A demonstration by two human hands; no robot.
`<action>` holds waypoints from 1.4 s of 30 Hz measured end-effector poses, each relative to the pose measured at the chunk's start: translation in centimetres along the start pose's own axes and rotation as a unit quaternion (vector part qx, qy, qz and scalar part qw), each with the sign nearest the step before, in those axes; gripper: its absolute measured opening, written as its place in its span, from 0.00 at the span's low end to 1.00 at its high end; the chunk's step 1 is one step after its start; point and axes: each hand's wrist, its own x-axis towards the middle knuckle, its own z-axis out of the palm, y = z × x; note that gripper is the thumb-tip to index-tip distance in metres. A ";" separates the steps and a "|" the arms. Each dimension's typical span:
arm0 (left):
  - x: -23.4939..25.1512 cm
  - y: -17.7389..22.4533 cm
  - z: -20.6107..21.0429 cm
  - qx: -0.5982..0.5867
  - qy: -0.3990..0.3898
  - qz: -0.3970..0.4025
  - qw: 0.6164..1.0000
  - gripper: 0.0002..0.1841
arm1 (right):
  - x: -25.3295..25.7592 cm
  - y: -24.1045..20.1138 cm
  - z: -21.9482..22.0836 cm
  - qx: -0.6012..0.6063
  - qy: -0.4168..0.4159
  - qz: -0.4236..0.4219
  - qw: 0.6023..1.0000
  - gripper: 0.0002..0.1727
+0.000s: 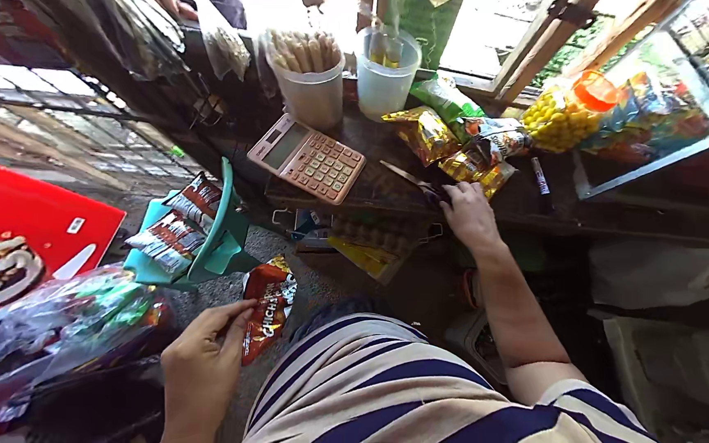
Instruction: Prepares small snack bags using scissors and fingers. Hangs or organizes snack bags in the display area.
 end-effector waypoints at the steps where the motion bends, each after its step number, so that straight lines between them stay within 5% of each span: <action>1: 0.0 -0.2 -0.3 0.009 0.003 0.003 1.000 0.13 | -0.2 -0.3 -0.5 -0.002 -0.013 -0.002 1.000 0.17; 5: -0.3 -0.9 -0.9 0.007 0.038 -0.016 0.999 0.11 | -1.5 0.1 -2.4 0.001 -0.065 -0.029 0.997 0.16; 9: -0.8 -1.5 -1.3 -0.067 0.077 -0.069 0.992 0.08 | -3.6 0.6 -2.0 0.209 -0.114 -0.053 0.970 0.19; 11: -0.9 -1.8 -1.4 -0.102 0.079 -0.082 0.988 0.08 | -5.2 -1.0 0.0 0.343 -0.150 -0.057 0.926 0.17; 14: -1.2 -2.2 -1.7 -0.141 0.081 -0.099 0.982 0.08 | -7.3 -5.0 4.3 0.528 -0.260 -0.082 0.805 0.15; 21: -2.0 -3.3 -3.3 -0.156 0.082 -0.102 0.979 0.07 | -10.1 -12.2 8.6 0.675 -0.413 -0.117 0.600 0.20; 24: -2.6 -3.8 -3.8 -0.147 0.081 -0.107 0.980 0.07 | -10.3 -13.2 8.9 0.722 -0.406 -0.128 0.545 0.19; 29: -3.6 -4.8 -4.4 -0.132 0.094 -0.103 0.981 0.08 | -10.3 -14.3 8.8 0.712 -0.444 -0.170 0.516 0.17; 32: -4.3 -5.1 -4.9 -0.108 0.106 -0.095 0.984 0.09 | -10.5 -15.2 9.1 0.688 -0.436 -0.213 0.540 0.16; 34: -4.7 -5.3 -5.1 -0.091 0.114 -0.087 0.986 0.10 | -10.4 -15.8 9.6 0.640 -0.390 -0.244 0.616 0.16; 38: -5.4 -5.6 -5.1 -0.043 0.128 -0.069 0.988 0.10 | -9.9 -16.9 10.1 0.417 -0.213 -0.289 0.835 0.20; 40: -5.6 -5.7 -5.1 -0.022 0.127 -0.061 0.990 0.10 | -9.5 -17.0 9.7 0.286 -0.142 -0.337 0.886 0.24; 42: -5.9 -5.9 -5.1 -0.003 0.121 -0.054 0.991 0.10 | -9.0 -17.5 8.4 0.197 -0.112 -0.388 0.893 0.23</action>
